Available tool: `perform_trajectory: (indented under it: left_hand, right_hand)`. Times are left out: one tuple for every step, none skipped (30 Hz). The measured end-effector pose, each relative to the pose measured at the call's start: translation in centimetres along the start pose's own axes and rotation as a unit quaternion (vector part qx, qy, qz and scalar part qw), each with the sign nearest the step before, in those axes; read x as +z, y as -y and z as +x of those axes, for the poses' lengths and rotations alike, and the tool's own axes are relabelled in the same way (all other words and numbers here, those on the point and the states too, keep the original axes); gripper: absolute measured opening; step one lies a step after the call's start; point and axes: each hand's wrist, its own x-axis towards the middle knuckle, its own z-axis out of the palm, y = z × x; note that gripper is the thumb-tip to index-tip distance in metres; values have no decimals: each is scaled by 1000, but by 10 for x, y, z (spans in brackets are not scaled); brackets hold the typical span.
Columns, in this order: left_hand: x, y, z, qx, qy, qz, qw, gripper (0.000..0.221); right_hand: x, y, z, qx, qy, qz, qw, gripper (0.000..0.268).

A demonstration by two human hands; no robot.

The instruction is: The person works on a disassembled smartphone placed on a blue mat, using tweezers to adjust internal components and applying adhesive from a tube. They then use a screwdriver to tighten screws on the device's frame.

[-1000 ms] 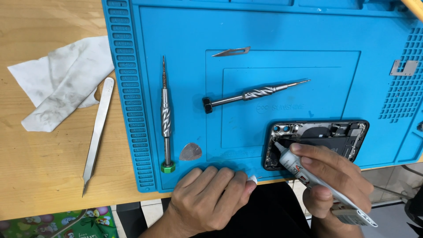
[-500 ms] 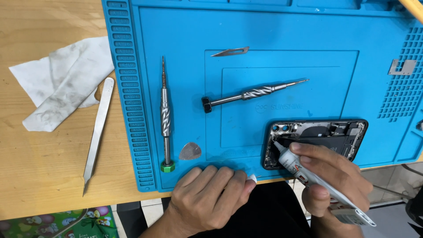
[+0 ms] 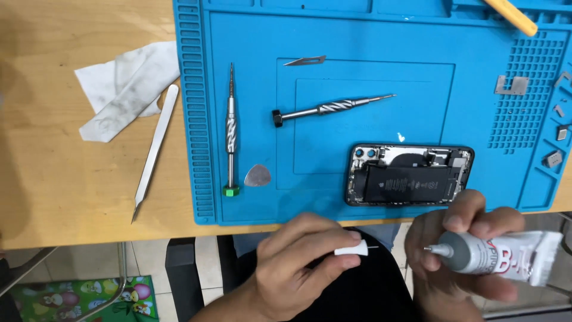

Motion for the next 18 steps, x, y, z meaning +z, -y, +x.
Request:
perform_trajectory:
  left_hand:
    - [6,-5,0,6,-1,4,1000,18]
    - [13,-10,0,-7,-15,-42,999,19]
    - [20,-14,1,-19,-27,-89,995,22]
    - [26,-20,-2,-13,-27,-87,996,22]
    - [32,-24,-6,-28,-22,-155,987,21]
    - [38,-29,-9,-45,-16,-221,974,20]
    - [41,-33,-9,-39,-14,-219,975,20]
    - [43,-37,-12,-27,1,-223,974,20]
    - [45,-40,-14,-15,17,-228,973,20]
    - [47,-43,-16,-12,18,-227,974,20]
    - [49,-45,-18,-12,23,-227,974,21]
    - [50,-47,-19,-13,28,-227,973,22]
    - [52,-49,-21,-11,29,-225,974,22]
    - [53,-50,-23,-10,25,-216,976,22]
    - [54,-51,-25,-8,20,-206,978,21]
    - [56,-52,-26,-7,21,-206,978,21]
    - [57,-53,-27,-2,19,-198,980,22]
    - [58,-53,-28,3,17,-191,981,22]
  right_hand:
    - [8,-1,0,-4,4,4,1000,41]
    - [14,-3,0,-17,8,43,999,39]
    - [21,-3,1,-30,13,82,996,38]
    - [26,-2,-1,-35,17,84,996,38]
    - [30,-2,-3,-53,2,82,995,38]
    - [35,-1,-5,-72,-13,80,994,39]
    - [34,-2,-7,-77,-9,82,994,39]
    - [33,-2,-9,-92,-10,86,992,40]
    - [33,-3,-12,-107,-10,89,990,40]
    - [33,-1,-14,-109,-9,90,990,40]
    - [32,1,-17,-110,-15,87,990,40]
    - [33,2,-19,-111,-22,83,990,39]
    - [32,3,-19,-113,-21,85,990,39]
    - [31,4,-21,-115,-16,86,990,39]
    - [30,5,-22,-117,-12,87,989,39]
    - [30,6,-23,-119,-12,87,989,39]
    - [30,7,-24,-120,-14,86,989,39]
    - [30,8,-25,-121,-16,85,989,39]
